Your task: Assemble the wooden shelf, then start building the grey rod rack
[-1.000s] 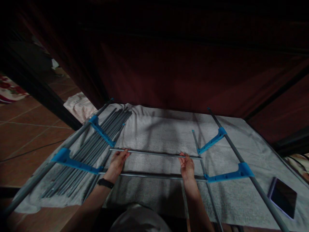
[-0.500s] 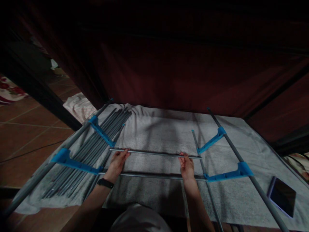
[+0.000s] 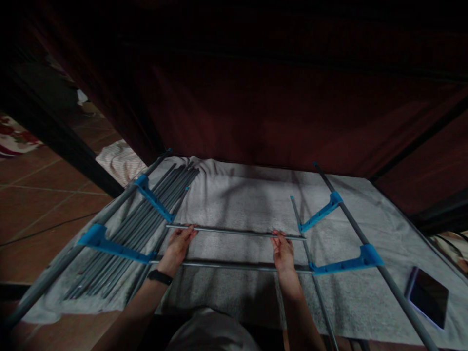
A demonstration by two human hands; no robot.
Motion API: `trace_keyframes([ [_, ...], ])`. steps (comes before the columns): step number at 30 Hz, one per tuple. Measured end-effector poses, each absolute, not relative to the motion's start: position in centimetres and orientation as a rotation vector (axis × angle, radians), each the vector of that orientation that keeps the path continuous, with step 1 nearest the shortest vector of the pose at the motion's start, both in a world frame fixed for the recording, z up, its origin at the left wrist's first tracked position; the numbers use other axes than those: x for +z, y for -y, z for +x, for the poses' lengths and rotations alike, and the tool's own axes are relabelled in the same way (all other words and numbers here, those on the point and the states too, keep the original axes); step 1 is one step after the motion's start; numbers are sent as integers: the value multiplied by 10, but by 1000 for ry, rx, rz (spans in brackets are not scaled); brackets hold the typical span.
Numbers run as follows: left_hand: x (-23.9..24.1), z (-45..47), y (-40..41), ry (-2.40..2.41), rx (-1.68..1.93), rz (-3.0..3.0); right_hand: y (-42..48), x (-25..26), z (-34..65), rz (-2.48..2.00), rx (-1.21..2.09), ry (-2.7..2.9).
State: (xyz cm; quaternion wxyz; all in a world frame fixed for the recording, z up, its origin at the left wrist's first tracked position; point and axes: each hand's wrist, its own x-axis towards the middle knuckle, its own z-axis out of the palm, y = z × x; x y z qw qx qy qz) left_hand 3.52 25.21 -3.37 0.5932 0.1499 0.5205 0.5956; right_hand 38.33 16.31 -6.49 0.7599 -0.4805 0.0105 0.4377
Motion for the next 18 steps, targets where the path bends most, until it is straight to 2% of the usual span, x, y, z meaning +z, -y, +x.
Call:
trace_keyframes([
  [18,-38,34,-252,-1205,1391,368,-161,-79,387,-1027,934,94],
])
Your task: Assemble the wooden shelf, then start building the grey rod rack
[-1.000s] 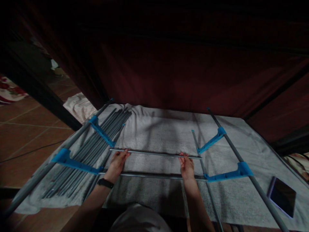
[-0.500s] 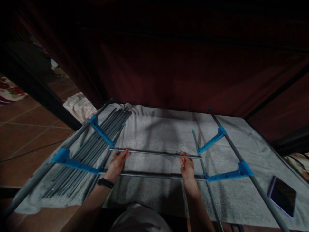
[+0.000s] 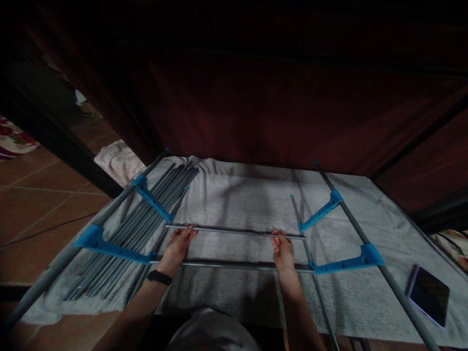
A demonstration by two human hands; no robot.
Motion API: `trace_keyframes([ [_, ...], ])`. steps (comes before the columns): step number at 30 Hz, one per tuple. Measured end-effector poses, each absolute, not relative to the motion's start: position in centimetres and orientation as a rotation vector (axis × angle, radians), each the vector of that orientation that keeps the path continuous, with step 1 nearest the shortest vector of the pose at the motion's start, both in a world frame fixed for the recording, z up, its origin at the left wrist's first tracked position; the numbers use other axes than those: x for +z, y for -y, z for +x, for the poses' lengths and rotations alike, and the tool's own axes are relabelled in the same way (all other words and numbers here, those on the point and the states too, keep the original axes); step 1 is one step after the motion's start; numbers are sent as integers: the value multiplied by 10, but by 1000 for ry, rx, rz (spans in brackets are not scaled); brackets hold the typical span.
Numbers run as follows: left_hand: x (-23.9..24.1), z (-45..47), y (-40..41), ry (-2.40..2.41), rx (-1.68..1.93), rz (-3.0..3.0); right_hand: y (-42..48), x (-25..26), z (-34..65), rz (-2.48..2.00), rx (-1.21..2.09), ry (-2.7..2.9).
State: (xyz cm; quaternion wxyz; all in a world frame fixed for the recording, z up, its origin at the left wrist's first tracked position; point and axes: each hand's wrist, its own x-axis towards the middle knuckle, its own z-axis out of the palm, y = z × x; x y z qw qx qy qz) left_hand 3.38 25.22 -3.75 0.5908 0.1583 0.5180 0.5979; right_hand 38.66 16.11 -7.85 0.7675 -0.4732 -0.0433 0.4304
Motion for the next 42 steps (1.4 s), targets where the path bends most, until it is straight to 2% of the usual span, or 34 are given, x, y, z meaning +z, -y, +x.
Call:
trace_keyframes([
  [42,-27,33,-253,-1197,1374,268,-163,-75,393,-987,1011,-120],
])
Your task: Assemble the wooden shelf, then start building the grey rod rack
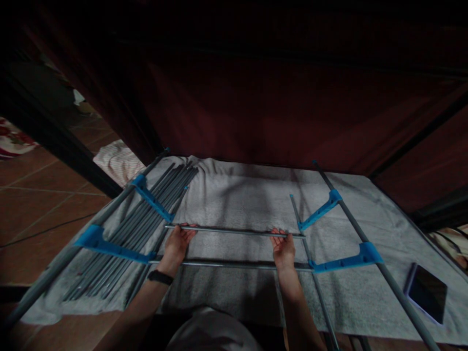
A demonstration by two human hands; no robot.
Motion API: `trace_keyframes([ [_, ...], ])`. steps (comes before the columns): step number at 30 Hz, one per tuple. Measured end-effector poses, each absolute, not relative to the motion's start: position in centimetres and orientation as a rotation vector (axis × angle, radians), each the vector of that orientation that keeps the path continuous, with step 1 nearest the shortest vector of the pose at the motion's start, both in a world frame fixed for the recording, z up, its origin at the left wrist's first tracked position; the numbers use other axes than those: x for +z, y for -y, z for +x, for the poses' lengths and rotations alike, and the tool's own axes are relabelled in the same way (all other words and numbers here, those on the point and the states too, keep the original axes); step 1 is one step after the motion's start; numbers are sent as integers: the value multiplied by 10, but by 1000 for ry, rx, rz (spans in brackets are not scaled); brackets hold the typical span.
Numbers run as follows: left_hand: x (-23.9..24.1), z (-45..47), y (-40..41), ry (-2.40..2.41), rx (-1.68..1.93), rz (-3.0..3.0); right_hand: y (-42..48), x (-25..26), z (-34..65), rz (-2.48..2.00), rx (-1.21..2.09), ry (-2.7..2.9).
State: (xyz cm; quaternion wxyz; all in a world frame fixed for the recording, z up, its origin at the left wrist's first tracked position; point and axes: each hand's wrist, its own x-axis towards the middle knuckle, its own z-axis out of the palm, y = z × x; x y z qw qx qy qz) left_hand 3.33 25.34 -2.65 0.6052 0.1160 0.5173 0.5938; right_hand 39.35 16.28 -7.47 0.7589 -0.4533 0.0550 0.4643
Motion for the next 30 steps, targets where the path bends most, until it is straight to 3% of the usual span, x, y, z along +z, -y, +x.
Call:
trace_keyframes([
  [30,-25,34,-249,-1127,1423,338,-162,-70,390,-992,921,-99],
])
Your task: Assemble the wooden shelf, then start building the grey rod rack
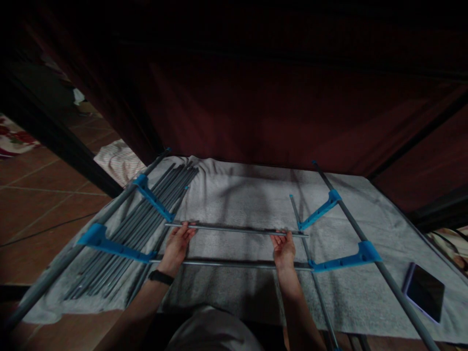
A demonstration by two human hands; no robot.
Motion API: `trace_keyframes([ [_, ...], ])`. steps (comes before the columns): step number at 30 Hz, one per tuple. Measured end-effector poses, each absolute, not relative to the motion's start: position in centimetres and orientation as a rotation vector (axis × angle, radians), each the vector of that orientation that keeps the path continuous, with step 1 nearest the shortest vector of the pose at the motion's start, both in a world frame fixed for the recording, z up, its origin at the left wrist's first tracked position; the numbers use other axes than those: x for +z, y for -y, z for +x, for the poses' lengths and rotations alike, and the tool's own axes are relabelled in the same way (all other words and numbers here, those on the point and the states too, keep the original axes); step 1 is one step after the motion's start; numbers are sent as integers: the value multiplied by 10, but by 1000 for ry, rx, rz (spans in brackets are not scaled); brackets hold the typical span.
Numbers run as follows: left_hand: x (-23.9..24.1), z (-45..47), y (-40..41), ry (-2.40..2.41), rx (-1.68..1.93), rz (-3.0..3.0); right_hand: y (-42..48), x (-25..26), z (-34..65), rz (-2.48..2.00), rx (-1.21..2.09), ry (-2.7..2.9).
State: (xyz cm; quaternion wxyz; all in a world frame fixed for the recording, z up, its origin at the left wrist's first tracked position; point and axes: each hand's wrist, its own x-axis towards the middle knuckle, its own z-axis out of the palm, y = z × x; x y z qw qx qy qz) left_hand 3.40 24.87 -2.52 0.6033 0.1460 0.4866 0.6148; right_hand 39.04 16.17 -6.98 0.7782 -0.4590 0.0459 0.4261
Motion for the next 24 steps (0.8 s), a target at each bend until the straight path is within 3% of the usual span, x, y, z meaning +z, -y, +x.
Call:
trace_keyframes([
  [24,-13,37,-239,-951,1379,429,-164,-71,391,-1036,955,-61],
])
